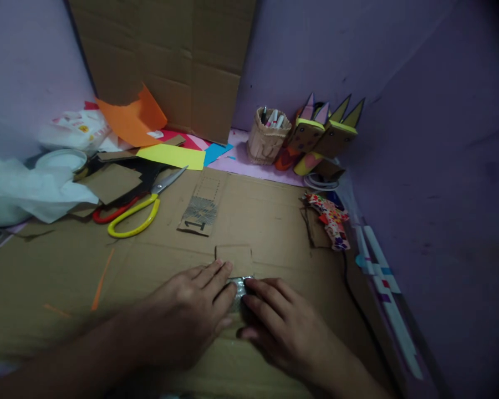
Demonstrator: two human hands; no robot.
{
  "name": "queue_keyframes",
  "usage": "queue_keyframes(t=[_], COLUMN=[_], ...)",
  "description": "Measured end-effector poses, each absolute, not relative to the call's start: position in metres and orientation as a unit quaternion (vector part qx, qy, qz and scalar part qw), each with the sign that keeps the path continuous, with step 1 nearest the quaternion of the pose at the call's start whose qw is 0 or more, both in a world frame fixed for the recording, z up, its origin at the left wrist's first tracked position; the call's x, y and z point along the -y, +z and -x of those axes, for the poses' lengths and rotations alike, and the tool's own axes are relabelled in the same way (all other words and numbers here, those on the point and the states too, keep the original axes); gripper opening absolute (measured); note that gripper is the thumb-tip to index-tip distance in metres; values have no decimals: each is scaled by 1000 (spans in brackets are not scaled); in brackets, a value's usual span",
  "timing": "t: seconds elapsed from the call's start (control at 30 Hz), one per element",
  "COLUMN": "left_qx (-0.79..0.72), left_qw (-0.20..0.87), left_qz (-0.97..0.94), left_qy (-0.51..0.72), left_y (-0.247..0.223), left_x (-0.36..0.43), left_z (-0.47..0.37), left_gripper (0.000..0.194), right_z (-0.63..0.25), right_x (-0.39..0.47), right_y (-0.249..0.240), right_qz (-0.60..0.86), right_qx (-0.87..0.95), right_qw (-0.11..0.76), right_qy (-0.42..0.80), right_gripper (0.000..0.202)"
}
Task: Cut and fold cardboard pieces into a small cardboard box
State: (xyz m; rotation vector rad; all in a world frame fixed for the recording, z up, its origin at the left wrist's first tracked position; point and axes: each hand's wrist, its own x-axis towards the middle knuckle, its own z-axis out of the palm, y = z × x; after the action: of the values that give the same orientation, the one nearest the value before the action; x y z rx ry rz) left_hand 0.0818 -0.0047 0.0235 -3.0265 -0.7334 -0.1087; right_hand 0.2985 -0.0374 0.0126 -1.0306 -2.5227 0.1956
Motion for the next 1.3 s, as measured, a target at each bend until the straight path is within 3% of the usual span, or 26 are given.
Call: queue_keyframes(t=[0.13, 0.3, 0.7, 0.93, 1.17, 1.3], left_qx=[258, 275, 272, 267, 322, 328], left_qw=[-20, 50, 15, -101, -243, -228], left_qz=[966, 957, 960, 956, 907, 907], left_qy=[-23, -80, -66, -71, -123, -135], left_y=[25, 16, 15, 34, 46, 42], left_x=[7, 11, 13, -3, -14, -13], left_z=[-81, -84, -80, -77, -86, -88], left_gripper=[55, 35, 40, 45, 28, 27], right_z=[-299, -292, -288, -287, -285, -284], right_x=[42, 42, 36, 37, 34, 31], right_y=[6, 8, 8, 7, 10, 9], right_qz=[350, 378, 389, 408, 447, 451], right_qx=[902, 879, 901, 872, 836, 833], right_qw=[253, 290, 183, 226, 248, 248], right_qy=[3, 0, 60, 147, 200, 201], right_gripper=[11, 12, 46, 49, 40, 37])
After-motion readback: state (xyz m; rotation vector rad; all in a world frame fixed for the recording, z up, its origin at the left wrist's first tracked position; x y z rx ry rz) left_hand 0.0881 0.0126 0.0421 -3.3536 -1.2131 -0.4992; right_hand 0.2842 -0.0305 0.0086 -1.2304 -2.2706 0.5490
